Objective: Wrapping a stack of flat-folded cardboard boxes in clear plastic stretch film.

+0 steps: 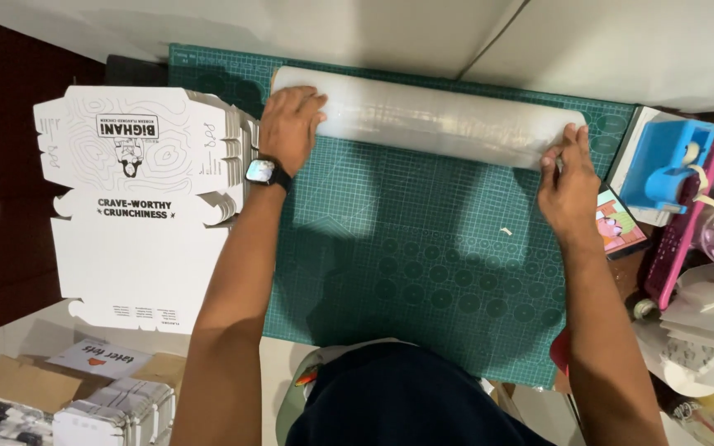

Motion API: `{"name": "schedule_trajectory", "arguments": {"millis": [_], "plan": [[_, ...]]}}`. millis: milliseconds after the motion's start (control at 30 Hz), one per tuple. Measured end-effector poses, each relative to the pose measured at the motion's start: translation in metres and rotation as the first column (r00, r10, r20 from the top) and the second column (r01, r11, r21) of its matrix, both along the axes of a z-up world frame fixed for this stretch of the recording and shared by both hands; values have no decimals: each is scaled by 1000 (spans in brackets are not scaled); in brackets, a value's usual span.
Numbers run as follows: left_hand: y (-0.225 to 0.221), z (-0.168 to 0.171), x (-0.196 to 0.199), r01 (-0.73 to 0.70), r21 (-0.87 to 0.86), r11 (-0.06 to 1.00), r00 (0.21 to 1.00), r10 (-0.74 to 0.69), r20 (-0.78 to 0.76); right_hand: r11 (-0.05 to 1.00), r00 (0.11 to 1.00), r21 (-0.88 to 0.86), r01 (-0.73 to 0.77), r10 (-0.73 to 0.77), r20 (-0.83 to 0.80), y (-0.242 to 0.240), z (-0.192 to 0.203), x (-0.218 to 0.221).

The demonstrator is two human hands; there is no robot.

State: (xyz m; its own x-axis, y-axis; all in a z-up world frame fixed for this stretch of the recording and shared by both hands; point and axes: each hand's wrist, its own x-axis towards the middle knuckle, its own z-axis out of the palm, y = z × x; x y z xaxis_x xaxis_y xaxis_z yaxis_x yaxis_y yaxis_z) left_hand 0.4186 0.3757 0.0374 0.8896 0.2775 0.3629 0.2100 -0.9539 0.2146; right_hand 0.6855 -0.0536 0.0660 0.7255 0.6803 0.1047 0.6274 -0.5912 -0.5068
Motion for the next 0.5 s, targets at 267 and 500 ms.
{"name": "schedule_trajectory", "arguments": {"millis": [267,500], "plan": [[1,8,10,-5,104,995,992,-8,128,1000,1000,-21,6,-6,-23,-1,0,1],[-5,2,16,10,197,980,993,-32,110,1000,1000,-15,-12,12,-22,5,15,-5]]}}
